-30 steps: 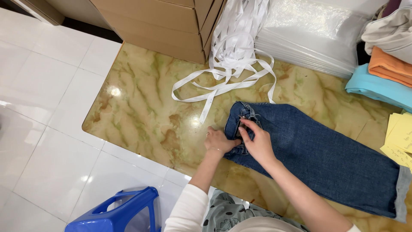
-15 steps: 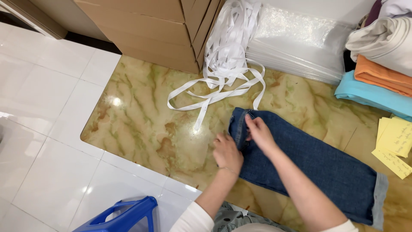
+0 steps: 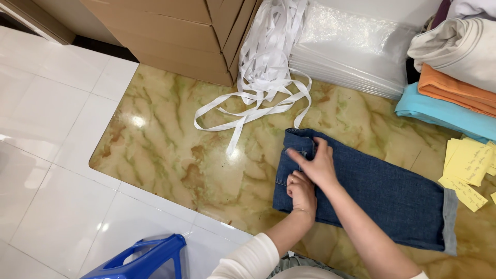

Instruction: The person folds a light blue t-shirt, an orange graphic t-shirt, a pair of white jeans, and a pair of blue jeans on a marble-patterned table. They retrieve each item from a nearby clothing rack, fold it neatly, and place it on a growing stack of folded clothes.

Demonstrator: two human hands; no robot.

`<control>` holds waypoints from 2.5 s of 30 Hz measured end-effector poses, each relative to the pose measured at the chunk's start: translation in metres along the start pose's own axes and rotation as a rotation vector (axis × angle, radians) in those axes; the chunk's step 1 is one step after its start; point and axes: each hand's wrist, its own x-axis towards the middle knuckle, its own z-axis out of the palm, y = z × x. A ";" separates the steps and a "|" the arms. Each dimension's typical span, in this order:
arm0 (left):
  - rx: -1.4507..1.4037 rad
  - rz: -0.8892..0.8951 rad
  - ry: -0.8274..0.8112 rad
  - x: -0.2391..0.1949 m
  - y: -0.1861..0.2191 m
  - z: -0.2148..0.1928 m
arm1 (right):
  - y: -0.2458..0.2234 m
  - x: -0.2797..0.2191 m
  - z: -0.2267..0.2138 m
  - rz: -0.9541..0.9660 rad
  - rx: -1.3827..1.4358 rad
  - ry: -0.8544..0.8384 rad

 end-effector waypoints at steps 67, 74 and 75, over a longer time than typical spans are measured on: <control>-1.431 0.095 -0.339 -0.036 -0.072 -0.040 | 0.174 -0.120 -0.044 -0.064 -0.255 0.157; -1.459 0.367 -0.041 -0.050 -0.075 -0.066 | 0.160 -0.118 -0.076 0.313 0.226 0.073; -1.461 0.369 -0.044 -0.050 -0.074 -0.079 | 0.146 -0.123 -0.085 0.316 0.225 0.074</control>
